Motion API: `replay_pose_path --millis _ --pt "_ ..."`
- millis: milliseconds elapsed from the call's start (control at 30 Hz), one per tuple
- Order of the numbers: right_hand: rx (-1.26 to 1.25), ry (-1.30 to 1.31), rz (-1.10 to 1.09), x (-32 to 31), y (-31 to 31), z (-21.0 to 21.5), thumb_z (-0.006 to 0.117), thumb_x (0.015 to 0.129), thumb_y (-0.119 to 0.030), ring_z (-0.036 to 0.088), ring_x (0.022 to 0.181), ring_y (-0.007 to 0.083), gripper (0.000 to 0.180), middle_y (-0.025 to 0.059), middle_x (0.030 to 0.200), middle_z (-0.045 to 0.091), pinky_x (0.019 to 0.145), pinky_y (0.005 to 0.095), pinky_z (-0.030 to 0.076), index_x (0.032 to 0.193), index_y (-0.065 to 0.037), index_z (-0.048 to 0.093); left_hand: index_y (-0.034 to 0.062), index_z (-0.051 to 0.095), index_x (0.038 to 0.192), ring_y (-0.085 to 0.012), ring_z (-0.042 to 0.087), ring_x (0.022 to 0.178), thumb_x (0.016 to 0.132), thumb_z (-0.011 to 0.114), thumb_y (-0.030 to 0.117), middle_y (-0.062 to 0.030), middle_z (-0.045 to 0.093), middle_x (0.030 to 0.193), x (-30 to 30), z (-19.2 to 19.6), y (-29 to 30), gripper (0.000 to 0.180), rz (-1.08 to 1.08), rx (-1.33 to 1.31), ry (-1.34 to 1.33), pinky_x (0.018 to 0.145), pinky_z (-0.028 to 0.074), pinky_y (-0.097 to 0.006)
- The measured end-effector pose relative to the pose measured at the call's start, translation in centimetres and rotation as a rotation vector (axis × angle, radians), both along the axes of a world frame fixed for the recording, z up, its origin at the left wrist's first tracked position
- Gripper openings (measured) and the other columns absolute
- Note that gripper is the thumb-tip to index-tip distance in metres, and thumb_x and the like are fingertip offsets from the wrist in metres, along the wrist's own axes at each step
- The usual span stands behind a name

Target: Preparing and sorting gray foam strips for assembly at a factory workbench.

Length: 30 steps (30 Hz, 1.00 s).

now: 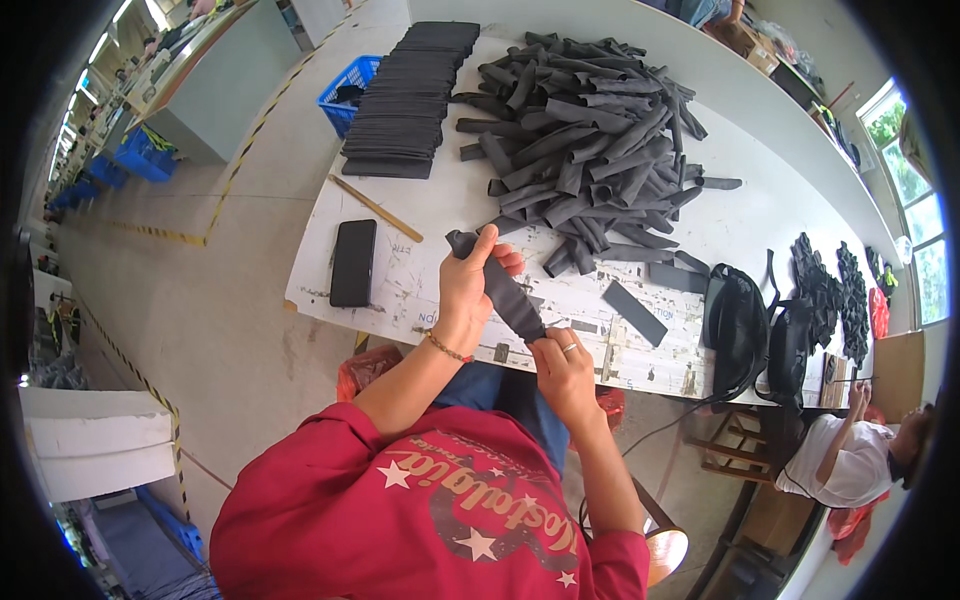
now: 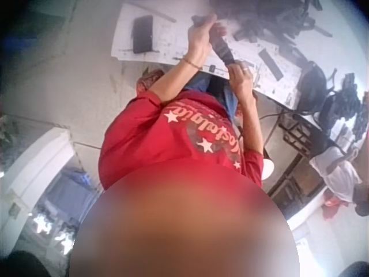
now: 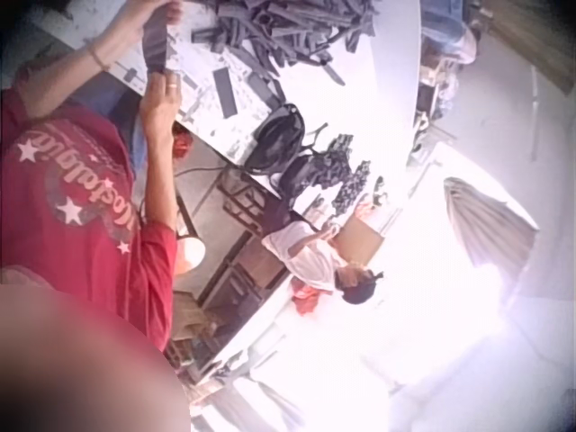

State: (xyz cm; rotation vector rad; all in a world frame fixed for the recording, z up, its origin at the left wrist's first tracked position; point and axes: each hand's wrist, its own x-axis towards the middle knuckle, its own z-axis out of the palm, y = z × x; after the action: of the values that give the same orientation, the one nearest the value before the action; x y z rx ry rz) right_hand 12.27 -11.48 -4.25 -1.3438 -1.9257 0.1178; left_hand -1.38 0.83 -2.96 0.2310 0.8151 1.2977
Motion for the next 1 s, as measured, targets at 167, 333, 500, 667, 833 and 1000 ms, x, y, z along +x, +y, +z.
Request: replay_pose_path --millis 167,333,500,667,833,1000 --pt "0.002 0.029 0.026 -0.2 0.2 -0.3 0.073 0.074 0.004 0.060 0.074 0.0314 0.018 0.0127 0.087 0.059 0.061 0.0404 0.049 0.085 -0.001 0.060 0.0005 0.059 0.091 -0.0216 0.062 0.059 0.087 0.075 0.022 -0.0096 0.063 0.074 0.6 -0.7 -0.9 0.027 0.054 -0.036 -0.004 0.056 0.055 -0.035" --pt "-0.024 0.040 0.034 0.0 0.6 -0.6 0.074 0.074 0.004 0.060 0.075 0.0317 0.018 0.0124 0.087 0.059 0.061 0.0404 0.049 0.085 -0.001 0.060 -0.0003 0.061 0.091 -0.0201 0.061 0.059 0.089 0.074 0.025 -0.0087 0.062 0.074 1.0 -1.0 -1.5 0.028 0.072 -0.035 0.000 0.056 0.054 -0.034" --pt "-0.021 0.058 0.028 -0.3 1.1 -0.3 0.074 0.075 0.003 0.060 0.071 0.0319 0.015 0.0131 0.087 0.061 0.062 0.0390 0.049 0.083 -0.001 0.061 -0.0020 0.064 0.095 -0.0190 0.061 0.059 0.090 0.072 0.029 -0.0079 0.062 0.074 0.9 -1.1 -1.7 0.032 0.056 -0.035 0.003 0.057 0.053 -0.033" --pt "-0.046 0.041 0.036 -0.2 1.4 -0.3 0.073 0.076 0.002 0.060 0.077 0.0334 0.016 0.0136 0.089 0.061 0.063 0.0409 0.050 0.084 0.000 0.060 -0.0030 0.063 0.103 -0.0198 0.062 0.062 0.094 0.066 0.034 -0.0086 0.064 0.075 0.5 -1.4 -1.6 0.038 0.030 -0.004 0.010 0.061 0.054 -0.033" --pt "-0.268 0.316 -0.142 -0.6 1.8 0.7 0.072 0.081 -0.003 0.064 0.081 0.0277 0.020 0.0153 0.103 0.062 0.070 0.0346 0.051 0.098 0.004 0.064 -0.0020 0.057 0.115 -0.0250 0.066 0.079 0.098 0.059 0.034 -0.0128 0.066 0.088 -0.4 -3.2 -0.6 0.040 -0.060 0.003 -0.201 0.077 0.056 -0.040" --pt "-0.190 0.969 -0.293 -1.9 4.0 -1.9 0.070 0.087 -0.003 0.051 0.084 0.0091 0.013 0.0048 0.110 0.053 0.067 0.0222 0.041 0.082 0.002 0.058 -0.0005 0.053 0.119 -0.0299 0.063 0.099 0.101 0.050 0.035 -0.0141 0.064 0.102 0.1 -3.7 1.0 0.040 0.001 0.161 -0.306 0.097 0.051 -0.044"
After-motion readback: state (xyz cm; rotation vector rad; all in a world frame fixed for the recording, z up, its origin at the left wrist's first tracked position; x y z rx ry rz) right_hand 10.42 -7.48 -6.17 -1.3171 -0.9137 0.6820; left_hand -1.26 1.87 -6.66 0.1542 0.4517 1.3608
